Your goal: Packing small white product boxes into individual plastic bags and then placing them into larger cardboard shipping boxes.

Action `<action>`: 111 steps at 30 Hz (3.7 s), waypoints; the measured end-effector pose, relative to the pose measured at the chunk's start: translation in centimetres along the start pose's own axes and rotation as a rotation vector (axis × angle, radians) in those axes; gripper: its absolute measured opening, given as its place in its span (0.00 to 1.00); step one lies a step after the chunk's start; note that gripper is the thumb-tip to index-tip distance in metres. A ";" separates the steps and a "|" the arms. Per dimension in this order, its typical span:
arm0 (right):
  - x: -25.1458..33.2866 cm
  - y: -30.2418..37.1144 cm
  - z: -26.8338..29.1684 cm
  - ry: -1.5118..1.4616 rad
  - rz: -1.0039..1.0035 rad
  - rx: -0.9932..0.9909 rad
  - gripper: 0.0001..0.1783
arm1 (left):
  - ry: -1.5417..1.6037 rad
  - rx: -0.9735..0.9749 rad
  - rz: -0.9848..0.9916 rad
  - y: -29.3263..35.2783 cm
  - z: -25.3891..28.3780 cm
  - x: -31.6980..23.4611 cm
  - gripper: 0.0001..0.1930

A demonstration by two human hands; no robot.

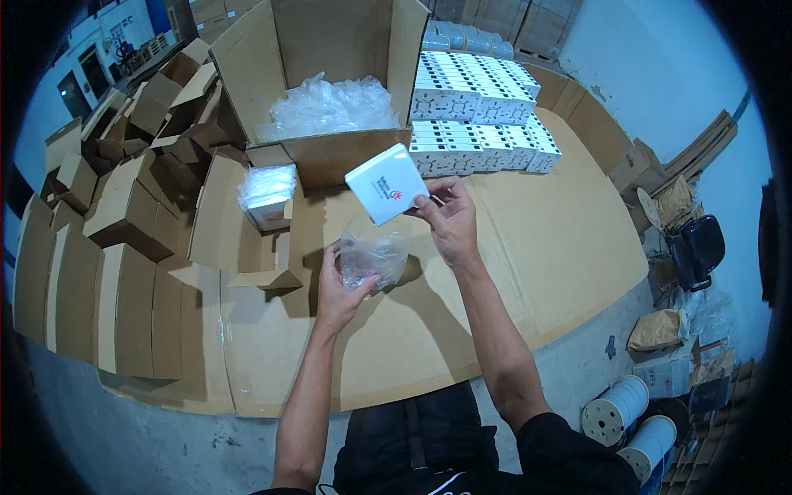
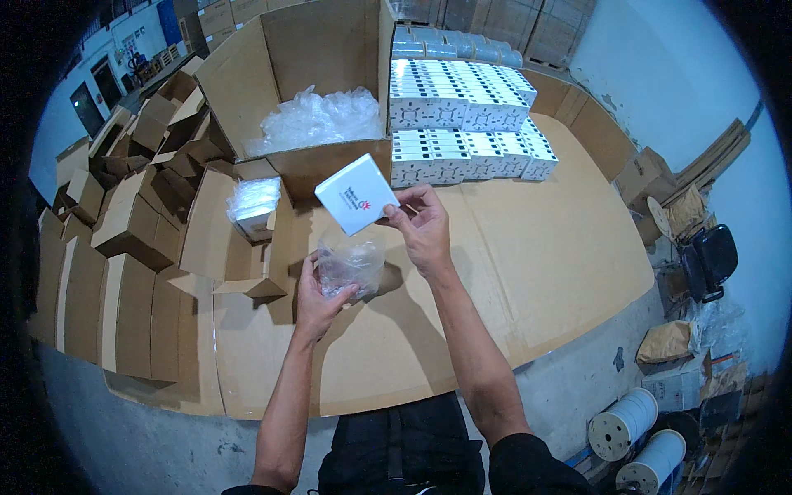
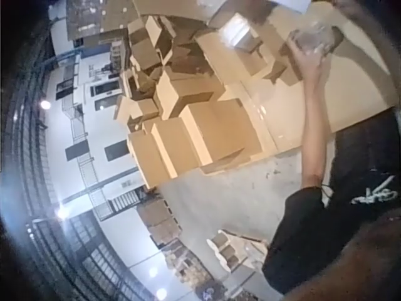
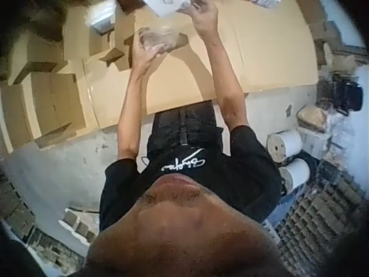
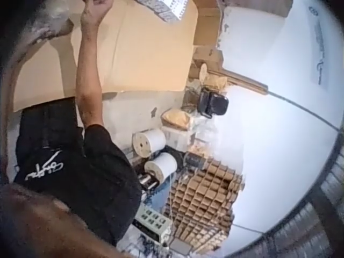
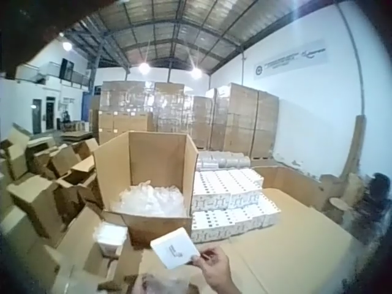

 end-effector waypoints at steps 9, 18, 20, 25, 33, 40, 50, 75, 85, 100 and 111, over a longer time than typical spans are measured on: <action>-1.0 0.2 0.7 0.227 -0.028 0.106 0.11 | 0.023 -0.017 0.014 -0.1 0.3 0.3 0.40; -0.1 -0.2 1.1 0.282 -0.008 0.169 0.12 | -0.045 -0.005 -0.014 -0.2 0.5 0.5 0.40; -0.4 -0.3 1.0 0.314 -0.014 0.215 0.12 | 0.019 -0.010 0.066 0.0 0.2 0.8 0.40; -1.8 -0.3 -0.1 0.381 -0.097 0.303 0.11 | -0.025 -0.013 0.014 -0.1 0.2 0.3 0.41; -4.8 0.1 -0.4 0.401 -0.187 0.378 0.10 | 0.117 -0.022 0.014 -1.4 0.3 1.7 0.24; -7.2 2.7 -0.2 0.297 -0.280 0.158 0.21 | 0.070 -0.139 0.036 -3.1 2.0 2.8 0.16; -11.7 4.9 0.1 0.143 -0.370 0.011 0.18 | 0.000 -0.096 -0.011 -4.6 1.2 2.2 0.18; -6.6 4.7 -1.5 0.245 -0.245 0.201 0.34 | -0.118 -0.238 -0.139 -3.9 1.9 -2.7 0.18; -7.0 4.9 -1.3 0.217 -0.260 0.252 0.18 | 0.070 -0.014 0.094 -4.3 0.4 0.9 0.18; -5.3 4.2 -1.5 0.190 -0.145 0.224 0.13 | 0.128 -0.083 0.021 -4.4 1.3 -0.1 0.11; -2.8 4.4 -0.5 0.154 -0.053 0.215 0.22 | 0.282 -0.096 0.086 -4.4 1.3 1.3 0.11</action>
Point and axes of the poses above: each hand's wrist, its own y-axis away from the middle knuckle, its own z-axis out of the back of the hand, x = y × z, the point moved 10 cm from there along -y, towards the middle knuckle, and after that the axes turned 10 degrees about y, right-handed, at the moved point
